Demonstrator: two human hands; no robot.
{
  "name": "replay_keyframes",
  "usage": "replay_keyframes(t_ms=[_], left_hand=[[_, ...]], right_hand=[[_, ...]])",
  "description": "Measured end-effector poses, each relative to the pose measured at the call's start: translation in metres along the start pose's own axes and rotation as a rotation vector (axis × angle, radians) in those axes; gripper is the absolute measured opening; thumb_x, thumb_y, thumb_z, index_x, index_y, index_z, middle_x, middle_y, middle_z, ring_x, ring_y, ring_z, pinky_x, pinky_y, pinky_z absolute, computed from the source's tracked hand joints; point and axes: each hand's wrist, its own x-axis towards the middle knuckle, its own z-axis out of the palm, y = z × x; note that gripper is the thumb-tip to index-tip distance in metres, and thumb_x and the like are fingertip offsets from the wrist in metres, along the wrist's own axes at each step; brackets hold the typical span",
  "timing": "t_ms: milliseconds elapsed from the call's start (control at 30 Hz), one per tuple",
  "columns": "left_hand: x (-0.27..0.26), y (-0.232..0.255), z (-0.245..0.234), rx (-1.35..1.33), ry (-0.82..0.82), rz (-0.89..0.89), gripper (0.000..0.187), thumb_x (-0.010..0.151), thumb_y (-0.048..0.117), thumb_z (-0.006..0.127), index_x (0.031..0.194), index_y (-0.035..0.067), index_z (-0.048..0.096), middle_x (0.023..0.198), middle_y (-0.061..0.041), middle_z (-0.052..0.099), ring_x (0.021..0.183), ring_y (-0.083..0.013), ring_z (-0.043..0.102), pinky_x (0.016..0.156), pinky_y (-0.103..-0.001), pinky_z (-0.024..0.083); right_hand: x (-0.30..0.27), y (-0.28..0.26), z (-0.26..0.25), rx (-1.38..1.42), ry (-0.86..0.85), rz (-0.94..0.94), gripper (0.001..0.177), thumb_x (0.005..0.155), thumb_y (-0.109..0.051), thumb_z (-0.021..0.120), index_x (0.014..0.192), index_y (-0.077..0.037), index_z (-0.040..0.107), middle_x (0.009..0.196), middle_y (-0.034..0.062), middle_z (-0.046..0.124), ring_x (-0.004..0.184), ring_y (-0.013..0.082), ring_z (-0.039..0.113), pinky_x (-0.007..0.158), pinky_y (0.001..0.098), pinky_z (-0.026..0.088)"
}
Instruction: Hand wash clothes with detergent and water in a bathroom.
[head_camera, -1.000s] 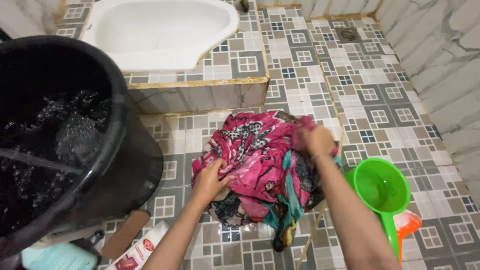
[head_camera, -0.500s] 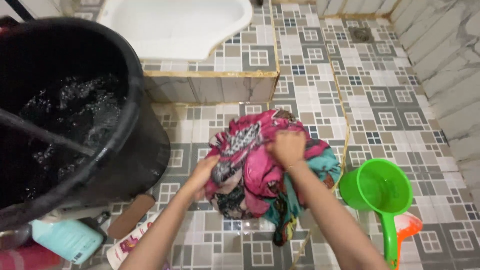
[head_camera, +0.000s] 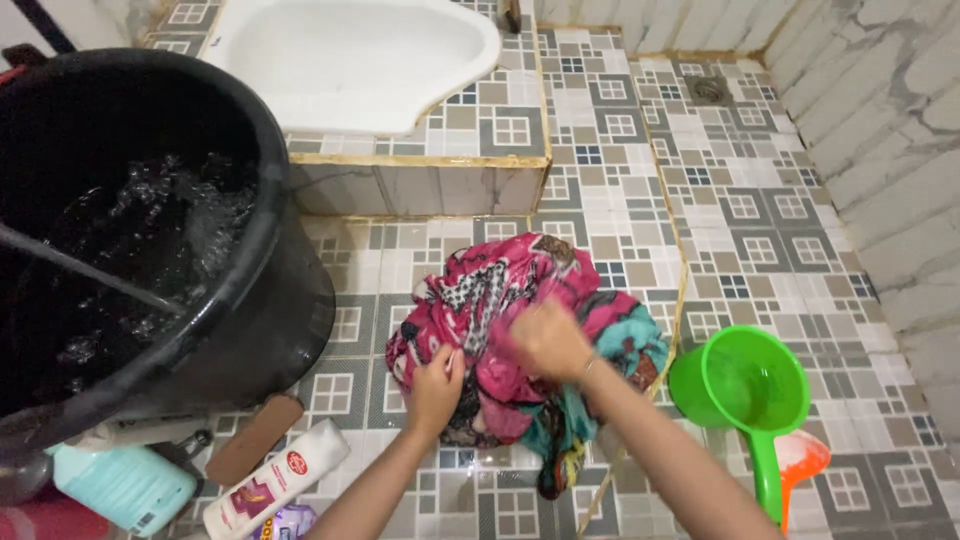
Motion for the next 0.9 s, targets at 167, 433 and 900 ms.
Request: replay_keyframes(t_ms=[167,433,900], left_hand=[[-0.012,0.043,-0.055,0.078,-0.324,0.036,0.025,0.092,0.035,0.063,0.094,0.012,0.072,0.074,-0.019,0.071,0.068,-0.0397,0.072,0.058,-0.049,0.055],[-0.047,0.006,0.018,0.212,-0.615,0.264,0.026,0.092,0.034,0.066,0.089,0.010,0.073,0.075,-0.017,0.072,0.069,-0.0397,0.071,0.067,-0.051,0.057],[-0.030,0.016,-0.002,0.134,-0.644,0.217,0.028,0.087,0.035,0.069,0.085,0.007,0.074,0.076,-0.019,0.072,0.075,-0.0403,0.072,0.072,-0.050,0.059]], right_hand=[[-0.013,0.087,0.002,-0.121,0.061,0.620,0.040,0.084,-0.048,0.071,0.083,-0.008,0.072,0.084,0.0133,0.070,0.078,0.0323,0.068,0.073,0.0511,0.052],[0.031,-0.029,-0.016,0.270,0.437,0.076,0.016,0.094,-0.023,0.057,0.086,-0.019,0.071,0.097,0.0035,0.072,0.090,0.0261,0.066,0.076,0.0474,0.045],[0.018,0.047,0.024,0.172,0.289,0.659,0.035,0.087,-0.047,0.069,0.083,-0.014,0.079,0.063,0.0169,0.068,0.053,0.0322,0.065,0.055,0.0454,0.051]])
